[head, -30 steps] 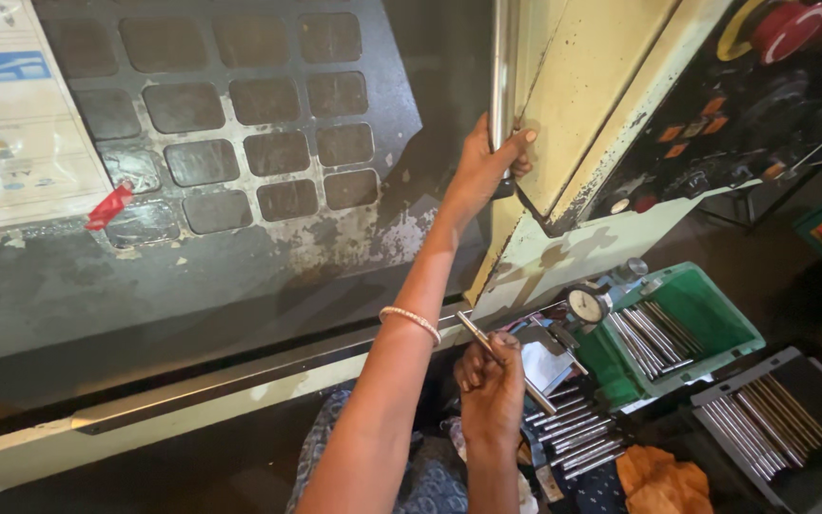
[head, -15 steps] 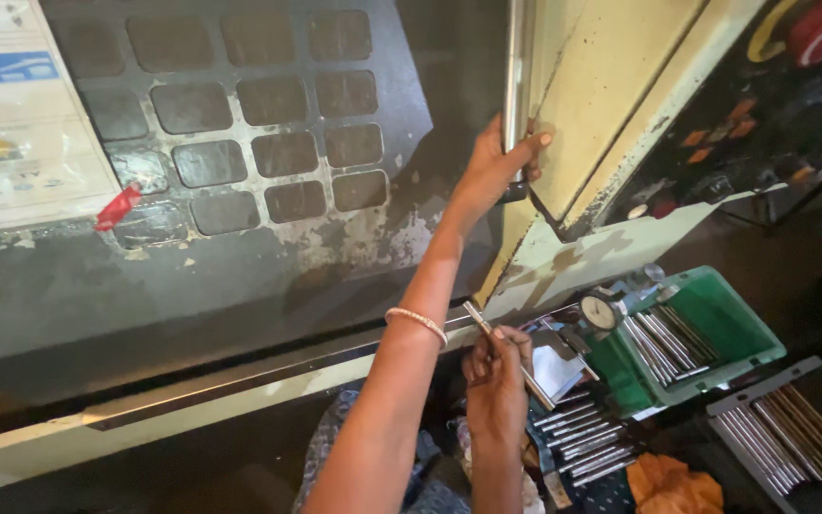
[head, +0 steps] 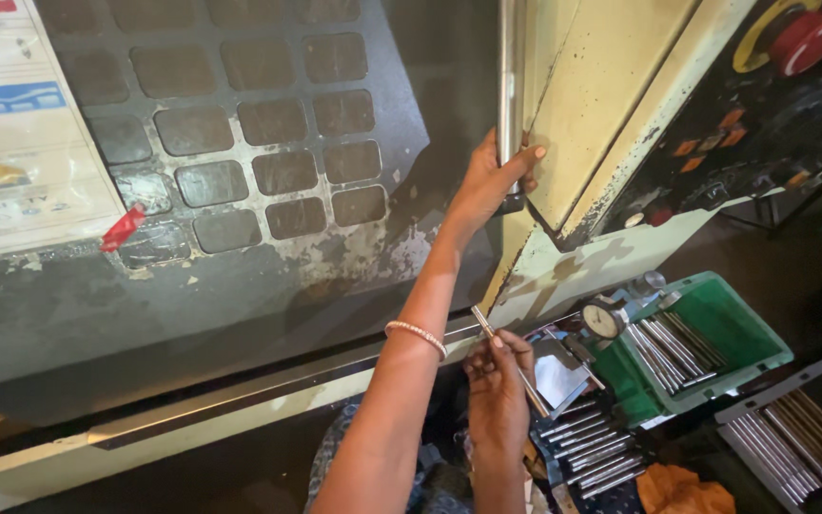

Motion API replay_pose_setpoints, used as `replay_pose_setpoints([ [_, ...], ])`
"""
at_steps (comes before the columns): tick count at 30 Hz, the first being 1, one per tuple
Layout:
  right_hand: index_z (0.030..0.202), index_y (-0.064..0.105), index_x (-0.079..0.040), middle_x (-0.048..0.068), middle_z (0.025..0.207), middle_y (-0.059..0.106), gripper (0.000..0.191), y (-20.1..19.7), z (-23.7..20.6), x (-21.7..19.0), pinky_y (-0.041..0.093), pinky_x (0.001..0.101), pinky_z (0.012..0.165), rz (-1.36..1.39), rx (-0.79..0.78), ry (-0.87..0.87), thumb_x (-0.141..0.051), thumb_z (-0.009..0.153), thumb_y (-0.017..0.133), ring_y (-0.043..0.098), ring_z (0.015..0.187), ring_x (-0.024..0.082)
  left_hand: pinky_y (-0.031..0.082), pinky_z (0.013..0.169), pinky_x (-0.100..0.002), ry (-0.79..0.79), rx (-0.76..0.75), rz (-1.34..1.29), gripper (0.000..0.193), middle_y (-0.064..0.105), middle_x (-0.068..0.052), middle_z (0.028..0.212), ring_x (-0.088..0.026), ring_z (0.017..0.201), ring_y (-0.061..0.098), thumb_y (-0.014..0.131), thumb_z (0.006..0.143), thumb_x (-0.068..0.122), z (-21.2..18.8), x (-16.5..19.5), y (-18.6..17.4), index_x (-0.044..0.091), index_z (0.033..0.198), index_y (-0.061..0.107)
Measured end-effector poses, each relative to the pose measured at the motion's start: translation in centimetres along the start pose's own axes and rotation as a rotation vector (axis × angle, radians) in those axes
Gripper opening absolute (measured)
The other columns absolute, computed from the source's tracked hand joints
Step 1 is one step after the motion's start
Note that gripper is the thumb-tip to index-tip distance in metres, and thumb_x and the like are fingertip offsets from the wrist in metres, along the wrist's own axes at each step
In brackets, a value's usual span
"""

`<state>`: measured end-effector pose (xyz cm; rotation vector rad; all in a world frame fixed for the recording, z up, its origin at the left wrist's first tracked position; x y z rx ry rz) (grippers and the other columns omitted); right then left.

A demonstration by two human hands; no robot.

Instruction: The person repeatedly picks up metal rods from a green tray, inserts them into a slot on a machine, and then removes them. The person also wipes the rods with a cloth between insertions.

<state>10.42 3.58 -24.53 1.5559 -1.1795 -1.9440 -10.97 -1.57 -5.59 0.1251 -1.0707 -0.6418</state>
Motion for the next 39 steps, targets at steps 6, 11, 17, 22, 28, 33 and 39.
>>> replay_pose_setpoints([
  [6,0.116,0.059,-0.005,0.008,0.094,0.066,0.019,0.0,-0.3,-0.6,0.052,0.0329,0.078,-0.001,-0.004,-0.012,-0.007,0.098,0.064,0.063,0.085,0.017,0.057,0.06,-0.028,-0.009,0.012,0.027,0.038,0.06,-0.001,0.081,-0.011,0.063,0.064,0.078,0.09,0.021,-0.5,0.3,-0.1,0.003,0.113,0.054],
  [11,0.121,0.058,-0.004,0.011,0.1,0.066,0.025,0.9,-0.6,-1.3,0.053,0.0351,0.089,0.008,0.0,-0.031,-0.009,0.097,0.063,0.066,0.095,0.018,0.059,0.065,-0.029,-0.008,-0.028,-0.027,0.039,0.066,-0.007,0.083,-0.014,0.07,0.069,0.079,0.089,0.02,-0.1,0.2,0.1,0.002,0.112,0.053],
  [17,0.107,0.063,-0.01,0.004,0.086,0.061,0.023,-1.1,-0.3,-0.5,0.049,0.034,0.075,0.089,0.138,0.104,-0.032,0.102,0.058,0.058,0.078,0.016,0.059,0.072,-0.03,0.004,-0.07,-0.062,0.038,0.068,-0.007,0.088,-0.014,0.078,0.068,0.081,0.088,0.017,-0.2,0.4,0.2,0.0,0.112,0.057],
  [22,0.099,0.064,-0.01,0.004,0.075,0.055,0.03,-1.8,0.2,-0.2,0.038,0.0321,0.061,0.192,0.005,0.131,-0.039,0.103,0.058,0.045,0.064,0.016,0.056,0.069,-0.028,-0.033,-0.036,0.0,0.034,0.067,-0.003,0.086,-0.011,0.075,0.065,0.079,0.087,0.017,-0.4,0.3,-0.2,0.002,0.11,0.059],
  [28,0.1,0.064,-0.01,0.005,0.077,0.056,0.028,-2.2,0.5,-0.1,0.038,0.0312,0.062,0.236,0.017,0.162,-0.037,0.102,0.058,0.045,0.064,0.016,0.047,0.06,-0.027,-0.005,-0.023,0.137,0.035,0.06,-0.002,0.078,-0.009,0.068,0.056,0.081,0.087,0.023,-0.2,0.2,-0.6,0.003,0.106,0.059],
  [33,0.102,0.065,-0.01,0.004,0.076,0.056,0.026,-2.1,0.8,0.1,0.039,0.0321,0.062,0.254,0.017,0.182,-0.035,0.103,0.058,0.046,0.065,0.017,0.05,0.06,-0.027,-0.011,-0.088,0.026,0.039,0.063,-0.002,0.081,-0.01,0.068,0.06,0.083,0.083,0.023,-0.1,0.0,-0.7,0.004,0.108,0.06],
  [39,0.101,0.064,-0.012,0.005,0.08,0.057,0.027,-2.1,0.9,-0.3,0.042,0.0339,0.069,0.304,0.062,0.148,-0.037,0.103,0.057,0.051,0.075,0.019,0.062,0.073,-0.03,-0.095,-0.119,-0.089,0.043,0.072,-0.007,0.09,-0.015,0.079,0.074,0.085,0.08,0.027,0.5,-0.8,-0.6,0.004,0.105,0.059],
])
Point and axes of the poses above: each hand's wrist, its own z-axis towards the middle knuckle, its own y-axis out of the palm, x = y × z, the point moved 7 cm from there along z, towards the middle knuckle
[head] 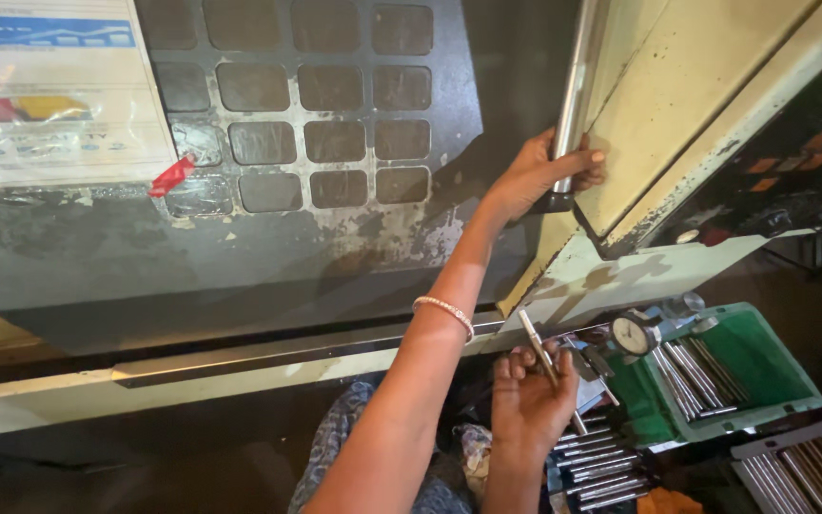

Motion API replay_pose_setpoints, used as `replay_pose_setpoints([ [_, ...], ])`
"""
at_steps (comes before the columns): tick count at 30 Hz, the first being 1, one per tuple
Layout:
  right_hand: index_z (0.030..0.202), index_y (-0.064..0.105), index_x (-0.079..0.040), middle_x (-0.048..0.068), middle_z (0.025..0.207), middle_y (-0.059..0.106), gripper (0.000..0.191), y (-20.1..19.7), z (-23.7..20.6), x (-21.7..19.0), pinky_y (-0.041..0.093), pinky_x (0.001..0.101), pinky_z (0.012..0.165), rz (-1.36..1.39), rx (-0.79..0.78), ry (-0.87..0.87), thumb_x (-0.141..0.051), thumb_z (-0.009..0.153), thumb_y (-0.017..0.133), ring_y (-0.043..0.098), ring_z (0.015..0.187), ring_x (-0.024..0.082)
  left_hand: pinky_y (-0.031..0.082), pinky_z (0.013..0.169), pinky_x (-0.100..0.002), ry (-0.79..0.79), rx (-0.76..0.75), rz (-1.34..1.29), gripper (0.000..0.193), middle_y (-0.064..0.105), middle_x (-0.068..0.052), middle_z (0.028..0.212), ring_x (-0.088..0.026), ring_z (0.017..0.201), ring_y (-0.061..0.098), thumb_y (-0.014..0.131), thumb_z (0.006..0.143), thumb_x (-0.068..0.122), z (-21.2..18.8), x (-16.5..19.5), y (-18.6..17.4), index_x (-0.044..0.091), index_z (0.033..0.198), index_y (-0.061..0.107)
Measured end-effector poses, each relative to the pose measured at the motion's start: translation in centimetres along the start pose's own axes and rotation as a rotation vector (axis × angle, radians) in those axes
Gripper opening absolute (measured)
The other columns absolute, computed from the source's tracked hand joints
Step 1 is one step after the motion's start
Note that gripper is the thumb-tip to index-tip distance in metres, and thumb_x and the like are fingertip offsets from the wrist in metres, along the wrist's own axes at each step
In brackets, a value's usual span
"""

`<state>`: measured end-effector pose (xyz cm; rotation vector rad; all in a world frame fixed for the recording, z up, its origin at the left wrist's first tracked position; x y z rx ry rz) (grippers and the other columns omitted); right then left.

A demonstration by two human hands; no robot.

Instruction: The person repeatedly picks up metal rods from a green tray, inserts them into a slot on a machine, and then removes them. The person also wipes the rods with a cloth between insertions.

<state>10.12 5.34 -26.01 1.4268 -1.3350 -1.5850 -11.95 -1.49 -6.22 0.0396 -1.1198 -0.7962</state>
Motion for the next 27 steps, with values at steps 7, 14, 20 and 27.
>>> replay_pose_setpoints([
  [7,0.1,0.064,-0.008,0.006,0.078,0.053,0.024,0.1,1.0,0.9,0.041,0.0345,0.07,0.222,0.039,0.112,-0.032,0.102,0.058,0.047,0.075,0.02,0.061,0.068,-0.028,0.014,0.005,0.123,0.046,0.069,-0.006,0.086,-0.013,0.075,0.071,0.085,0.081,0.034,0.7,-0.7,-1.0,0.003,0.105,0.06],
  [14,0.1,0.063,-0.003,0.008,0.078,0.048,0.023,1.1,1.8,2.6,0.036,0.0328,0.063,0.409,-0.15,0.308,-0.023,0.105,0.052,0.04,0.068,0.019,0.059,0.065,-0.027,0.042,0.036,0.12,0.05,0.066,-0.004,0.083,-0.011,0.07,0.068,0.085,0.081,0.038,1.1,-1.4,-1.8,0.004,0.107,0.061],
  [20,0.099,0.06,0.0,0.009,0.087,0.056,0.032,-0.7,2.6,2.5,0.04,0.0345,0.072,0.184,-0.041,0.219,-0.031,0.103,0.052,0.046,0.076,0.02,0.056,0.064,-0.026,0.07,0.012,0.097,0.051,0.067,-0.003,0.085,-0.011,0.071,0.067,0.085,0.08,0.038,1.1,-1.4,-1.8,0.005,0.11,0.06],
  [27,0.1,0.061,-0.003,0.008,0.093,0.061,0.031,-1.2,2.7,2.3,0.043,0.039,0.079,0.14,-0.145,0.249,-0.032,0.104,0.052,0.053,0.086,0.022,0.057,0.068,-0.027,0.099,0.004,0.115,0.051,0.066,-0.004,0.086,-0.012,0.074,0.067,0.084,0.082,0.038,1.1,-1.4,-1.6,0.004,0.113,0.062],
])
Point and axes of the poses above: each hand's wrist, its own z-axis towards the middle knuckle, its own y-axis out of the palm, x = y × z, the point moved 7 cm from there along z, towards the middle knuckle
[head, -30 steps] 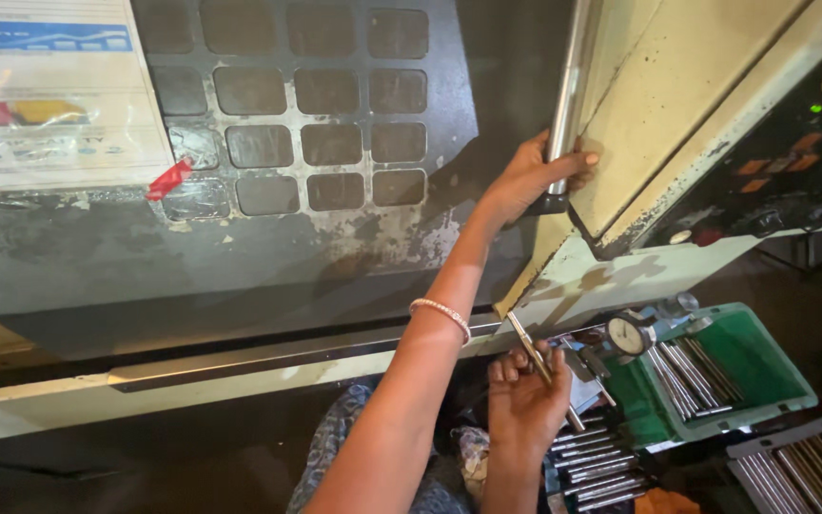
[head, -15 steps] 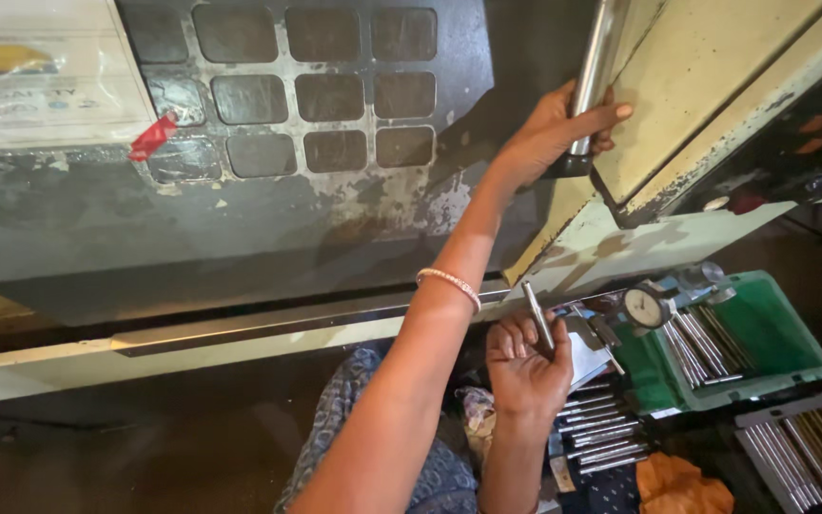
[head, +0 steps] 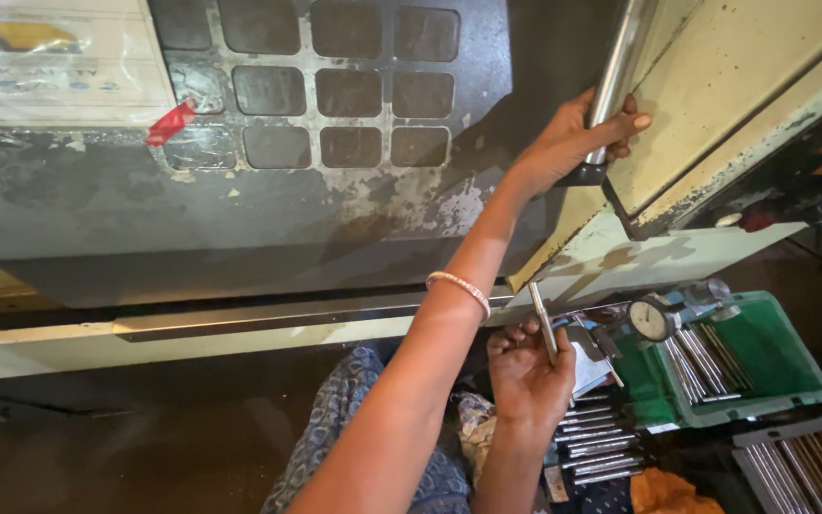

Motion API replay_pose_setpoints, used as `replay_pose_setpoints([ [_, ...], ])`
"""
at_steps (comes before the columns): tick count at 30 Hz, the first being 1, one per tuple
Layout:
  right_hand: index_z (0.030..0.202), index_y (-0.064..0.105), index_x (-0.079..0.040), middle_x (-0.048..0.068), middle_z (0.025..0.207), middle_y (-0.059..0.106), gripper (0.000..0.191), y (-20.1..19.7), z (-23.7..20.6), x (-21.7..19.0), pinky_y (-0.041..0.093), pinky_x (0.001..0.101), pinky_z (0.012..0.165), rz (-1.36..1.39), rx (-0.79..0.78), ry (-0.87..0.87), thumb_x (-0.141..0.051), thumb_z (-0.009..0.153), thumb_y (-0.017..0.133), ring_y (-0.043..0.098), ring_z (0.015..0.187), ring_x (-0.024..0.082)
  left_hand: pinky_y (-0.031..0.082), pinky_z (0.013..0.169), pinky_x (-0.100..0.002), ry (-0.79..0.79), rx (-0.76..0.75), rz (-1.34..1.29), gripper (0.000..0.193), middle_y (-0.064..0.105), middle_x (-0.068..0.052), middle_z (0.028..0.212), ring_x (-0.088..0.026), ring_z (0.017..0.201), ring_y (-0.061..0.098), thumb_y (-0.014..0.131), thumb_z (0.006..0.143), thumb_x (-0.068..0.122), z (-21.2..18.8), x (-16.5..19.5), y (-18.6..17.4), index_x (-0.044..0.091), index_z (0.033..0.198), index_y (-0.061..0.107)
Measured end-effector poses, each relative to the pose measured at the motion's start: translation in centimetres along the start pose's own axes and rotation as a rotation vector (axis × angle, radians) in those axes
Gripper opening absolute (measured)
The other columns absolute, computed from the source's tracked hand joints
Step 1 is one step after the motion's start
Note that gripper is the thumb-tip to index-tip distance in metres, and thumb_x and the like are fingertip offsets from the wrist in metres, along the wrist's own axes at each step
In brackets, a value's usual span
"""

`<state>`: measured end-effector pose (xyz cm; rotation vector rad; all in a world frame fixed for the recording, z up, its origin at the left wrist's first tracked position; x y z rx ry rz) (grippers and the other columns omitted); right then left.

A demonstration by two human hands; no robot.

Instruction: The person repeatedly picks up metal rods from a green tray, inserts them into a slot on a machine, and then removes them. The person also wipes the rods with a cloth between insertions.

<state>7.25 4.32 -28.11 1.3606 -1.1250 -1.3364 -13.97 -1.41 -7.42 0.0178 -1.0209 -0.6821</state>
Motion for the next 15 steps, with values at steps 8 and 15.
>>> replay_pose_setpoints([
  [8,0.101,0.06,-0.004,0.008,0.091,0.057,0.029,0.0,-0.09,0.18,0.041,0.0381,0.079,0.046,0.037,0.013,-0.029,0.104,0.048,0.049,0.084,0.02,0.056,0.067,-0.028,0.004,0.026,0.014,0.053,0.067,-0.005,0.088,-0.012,0.073,0.067,0.084,0.082,0.039,0.01,0.34,0.16,0.002,0.114,0.063],
  [15,0.099,0.06,-0.003,0.007,0.087,0.055,0.027,0.09,-0.28,0.2,0.039,0.038,0.078,0.037,0.067,-0.007,-0.027,0.104,0.049,0.048,0.083,0.02,0.06,0.072,-0.029,-0.015,0.008,-0.077,0.052,0.074,-0.009,0.089,-0.014,0.077,0.072,0.084,0.082,0.037,-0.23,0.23,0.29,0.002,0.115,0.064],
])
Point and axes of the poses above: each hand's wrist, its own z-axis towards the middle knuckle, its own y-axis out of the palm, x = y × z, the point moved 7 cm from there along z, towards the middle knuckle
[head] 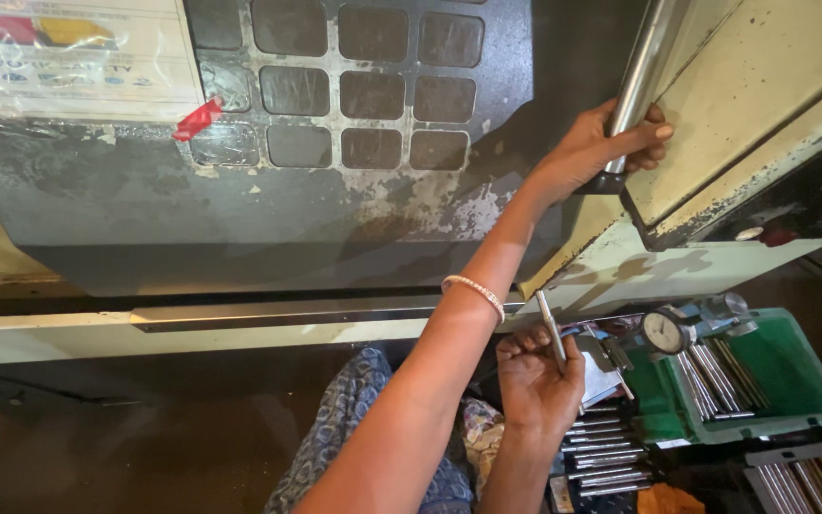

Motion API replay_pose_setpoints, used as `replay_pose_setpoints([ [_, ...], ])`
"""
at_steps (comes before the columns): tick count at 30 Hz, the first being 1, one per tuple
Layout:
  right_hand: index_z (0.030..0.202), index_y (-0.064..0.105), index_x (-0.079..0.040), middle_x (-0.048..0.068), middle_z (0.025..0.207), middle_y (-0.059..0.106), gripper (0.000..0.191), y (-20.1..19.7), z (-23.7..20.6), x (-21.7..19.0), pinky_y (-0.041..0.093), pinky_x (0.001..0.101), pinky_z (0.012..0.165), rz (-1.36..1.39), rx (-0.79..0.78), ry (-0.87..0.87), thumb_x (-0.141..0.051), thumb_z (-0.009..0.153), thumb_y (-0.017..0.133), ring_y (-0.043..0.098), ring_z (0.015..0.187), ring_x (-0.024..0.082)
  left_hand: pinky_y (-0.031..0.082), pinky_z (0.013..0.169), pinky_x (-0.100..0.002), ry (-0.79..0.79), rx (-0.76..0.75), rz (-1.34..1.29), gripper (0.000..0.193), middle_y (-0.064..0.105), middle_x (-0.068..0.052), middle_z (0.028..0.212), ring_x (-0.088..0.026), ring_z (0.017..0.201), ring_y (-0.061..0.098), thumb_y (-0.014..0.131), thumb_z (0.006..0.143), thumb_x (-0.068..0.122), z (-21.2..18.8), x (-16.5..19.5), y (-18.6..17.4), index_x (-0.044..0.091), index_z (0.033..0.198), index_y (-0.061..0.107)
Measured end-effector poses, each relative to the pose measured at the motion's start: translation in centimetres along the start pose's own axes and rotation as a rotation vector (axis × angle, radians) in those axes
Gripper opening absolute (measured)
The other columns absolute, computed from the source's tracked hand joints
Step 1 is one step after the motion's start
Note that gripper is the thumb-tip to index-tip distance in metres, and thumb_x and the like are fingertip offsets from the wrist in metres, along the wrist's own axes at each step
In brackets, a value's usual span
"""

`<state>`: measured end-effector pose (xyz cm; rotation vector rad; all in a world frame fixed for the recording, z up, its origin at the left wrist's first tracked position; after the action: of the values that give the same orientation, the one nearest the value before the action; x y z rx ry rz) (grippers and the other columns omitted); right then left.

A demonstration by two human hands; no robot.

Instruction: The person repeatedly picks up metal rods from a green tray, inserts them into a slot on a machine, and then removes them. The person also wipes the rods with a cloth between insertions.

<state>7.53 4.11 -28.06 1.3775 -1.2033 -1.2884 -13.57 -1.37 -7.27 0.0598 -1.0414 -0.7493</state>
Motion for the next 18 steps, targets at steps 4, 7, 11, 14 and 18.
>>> replay_pose_setpoints([
  [4,0.096,0.058,-0.003,0.007,0.087,0.055,0.026,0.4,0.0,-0.2,0.038,0.0381,0.078,0.002,0.001,-0.012,-0.027,0.103,0.049,0.048,0.084,0.021,0.059,0.07,-0.028,-0.027,-0.005,-0.002,0.051,0.074,-0.009,0.088,-0.013,0.075,0.071,0.084,0.082,0.035,0.1,-0.2,-0.1,0.001,0.115,0.064],
  [7,0.093,0.057,-0.003,0.007,0.085,0.054,0.026,0.6,0.1,-0.3,0.039,0.0379,0.077,-0.013,0.002,-0.025,-0.027,0.103,0.049,0.048,0.083,0.021,0.058,0.069,-0.028,-0.038,-0.003,-0.047,0.05,0.071,-0.007,0.086,-0.013,0.074,0.069,0.086,0.082,0.032,0.2,-0.4,-0.1,0.001,0.115,0.063],
  [11,0.089,0.053,-0.004,0.008,0.084,0.053,0.028,0.3,0.3,-0.1,0.039,0.038,0.076,0.03,0.03,0.011,-0.028,0.102,0.051,0.047,0.082,0.021,0.056,0.064,-0.028,-0.032,0.003,-0.031,0.049,0.069,-0.006,0.083,-0.012,0.071,0.067,0.086,0.083,0.031,0.3,-0.5,-0.4,0.0,0.113,0.063],
  [14,0.091,0.055,-0.004,0.007,0.084,0.053,0.026,0.4,0.5,0.0,0.039,0.0376,0.076,0.028,0.021,0.021,-0.027,0.103,0.052,0.047,0.081,0.021,0.057,0.064,-0.027,-0.037,0.012,-0.028,0.051,0.069,-0.006,0.082,-0.012,0.07,0.067,0.086,0.083,0.034,0.3,-0.5,-0.5,-0.001,0.112,0.064],
  [18,0.093,0.056,-0.004,0.007,0.084,0.053,0.025,0.6,0.7,0.0,0.039,0.0378,0.076,0.035,-0.014,0.023,-0.026,0.102,0.051,0.047,0.082,0.021,0.057,0.063,-0.029,-0.068,0.058,-0.073,0.059,0.07,-0.009,0.079,-0.015,0.067,0.068,0.079,0.084,0.051,0.5,-0.5,-1.1,0.0,0.11,0.066],
])
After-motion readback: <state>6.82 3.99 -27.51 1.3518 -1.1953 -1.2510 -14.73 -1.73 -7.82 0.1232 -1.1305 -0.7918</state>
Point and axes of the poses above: each hand's wrist, its own z-axis towards the middle knuckle, its own y-axis out of the palm, x = y × z, the point moved 7 cm from there along z, towards the middle knuckle
